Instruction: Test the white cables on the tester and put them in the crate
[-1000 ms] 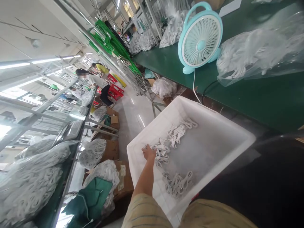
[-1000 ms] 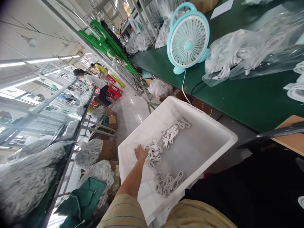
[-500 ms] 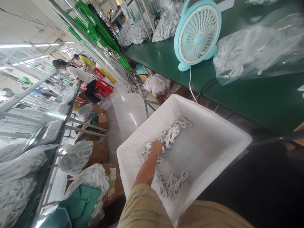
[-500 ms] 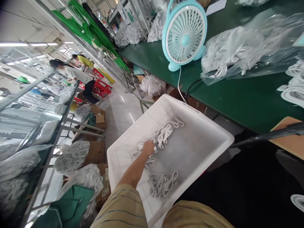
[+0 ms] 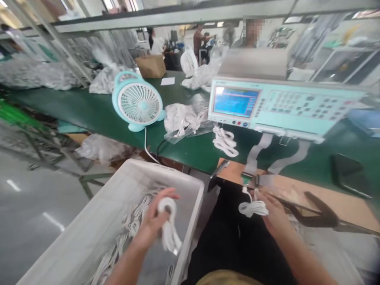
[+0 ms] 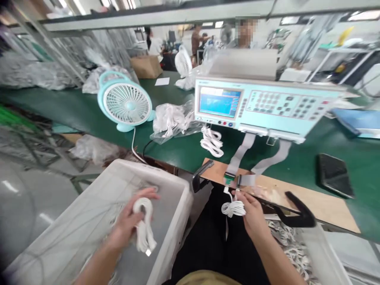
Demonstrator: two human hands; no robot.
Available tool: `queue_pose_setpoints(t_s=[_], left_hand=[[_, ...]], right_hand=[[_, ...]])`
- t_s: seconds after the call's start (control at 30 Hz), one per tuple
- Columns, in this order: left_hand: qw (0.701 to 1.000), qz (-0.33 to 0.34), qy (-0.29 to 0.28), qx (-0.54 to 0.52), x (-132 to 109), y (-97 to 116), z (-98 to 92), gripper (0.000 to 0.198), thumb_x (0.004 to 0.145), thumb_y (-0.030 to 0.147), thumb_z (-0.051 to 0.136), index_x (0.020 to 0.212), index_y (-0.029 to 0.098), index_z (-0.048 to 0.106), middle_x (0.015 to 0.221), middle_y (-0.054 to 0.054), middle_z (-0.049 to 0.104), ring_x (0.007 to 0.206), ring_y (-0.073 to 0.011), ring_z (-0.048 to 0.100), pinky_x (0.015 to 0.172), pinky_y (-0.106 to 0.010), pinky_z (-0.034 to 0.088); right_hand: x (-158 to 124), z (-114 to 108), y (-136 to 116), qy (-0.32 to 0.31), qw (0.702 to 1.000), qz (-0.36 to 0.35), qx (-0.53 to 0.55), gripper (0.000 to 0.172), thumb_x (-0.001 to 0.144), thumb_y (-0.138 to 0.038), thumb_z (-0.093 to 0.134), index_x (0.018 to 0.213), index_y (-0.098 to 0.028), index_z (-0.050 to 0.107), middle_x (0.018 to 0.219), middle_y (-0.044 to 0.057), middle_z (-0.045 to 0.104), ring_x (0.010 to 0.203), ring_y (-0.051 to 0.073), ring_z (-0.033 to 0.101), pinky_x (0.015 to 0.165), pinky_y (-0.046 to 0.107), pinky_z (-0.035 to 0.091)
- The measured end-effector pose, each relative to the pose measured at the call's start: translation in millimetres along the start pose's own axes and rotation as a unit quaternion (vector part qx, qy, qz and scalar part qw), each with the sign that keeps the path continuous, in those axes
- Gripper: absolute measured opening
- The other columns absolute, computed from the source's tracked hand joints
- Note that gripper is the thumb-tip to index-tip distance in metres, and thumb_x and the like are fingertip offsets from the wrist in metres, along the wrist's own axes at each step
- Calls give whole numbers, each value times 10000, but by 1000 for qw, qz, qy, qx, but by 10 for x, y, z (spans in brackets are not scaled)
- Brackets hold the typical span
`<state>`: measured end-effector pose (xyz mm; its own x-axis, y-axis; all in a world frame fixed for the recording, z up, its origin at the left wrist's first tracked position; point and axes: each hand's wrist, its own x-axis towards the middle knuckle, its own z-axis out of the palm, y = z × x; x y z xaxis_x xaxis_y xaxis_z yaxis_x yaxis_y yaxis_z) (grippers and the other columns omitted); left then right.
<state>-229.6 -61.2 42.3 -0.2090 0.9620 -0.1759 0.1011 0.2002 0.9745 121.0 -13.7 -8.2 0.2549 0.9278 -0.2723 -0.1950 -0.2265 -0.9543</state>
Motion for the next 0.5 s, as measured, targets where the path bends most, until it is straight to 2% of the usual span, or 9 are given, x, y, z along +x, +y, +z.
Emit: queue_pose_setpoints(t_s=[0.03,0.07,0.1,0.17,0.23,0.33,0.43,0.5], left_hand=[[993,-1,-121,-5,3,151,288,520,590,211,555,1101,167,638,828,-34,637,558,-122,462,513,-227,387],[980,-12,-200,-12,13,269,576,545,578,177,535,1110,182,651,766,-14,616,563,-121,449,515,-218,374],[967,-22,-252,-18,35,351,854,582,571,147,522,1137,204,650,752,-3,605,593,-125,456,538,-214,375],[958,-25,-285,-31,109,414,1338,590,551,102,508,1107,206,674,822,-12,620,724,-151,503,636,-220,400],[953,-39,-291,-73,188,381,1690,555,539,103,509,1059,174,691,848,-27,626,770,-163,515,663,-226,402],[953,-68,-256,-148,212,278,1973,501,529,139,513,995,136,696,797,-33,616,680,-140,498,594,-219,384],[956,-81,-211,-189,86,200,2050,404,533,146,528,902,123,691,727,-21,597,608,-115,475,549,-210,376],[952,-103,-202,-208,-42,166,2044,354,558,152,537,881,122,677,696,-12,586,567,-104,472,526,-208,381]], right_hand=[[-5,15,-10,-2,1000,15,21,360,615,-481,813,755,-157,741,647,59,644,557,179,558,523,297,444],[-11,37,-13,-2,999,26,41,379,590,-482,827,764,-155,744,635,48,639,540,164,543,508,279,428],[-18,60,-12,-4,998,36,60,390,576,-479,836,767,-152,742,625,39,633,530,151,529,500,264,413],[-26,86,-9,-17,994,53,94,395,567,-471,843,758,-145,730,607,23,617,521,134,508,496,246,393],[-27,89,-7,-38,992,53,110,386,585,-476,833,726,-142,701,588,8,594,511,124,486,500,241,381],[-48,124,-9,-50,992,36,113,392,612,-500,803,661,-149,637,575,-9,564,508,116,454,512,241,371],[-153,197,-32,-41,992,33,116,417,601,-513,795,595,-162,570,523,-34,504,479,102,399,479,229,329],[-272,156,-64,-45,994,32,95,433,609,-522,777,563,-175,522,492,-51,447,460,95,360,455,225,296]])
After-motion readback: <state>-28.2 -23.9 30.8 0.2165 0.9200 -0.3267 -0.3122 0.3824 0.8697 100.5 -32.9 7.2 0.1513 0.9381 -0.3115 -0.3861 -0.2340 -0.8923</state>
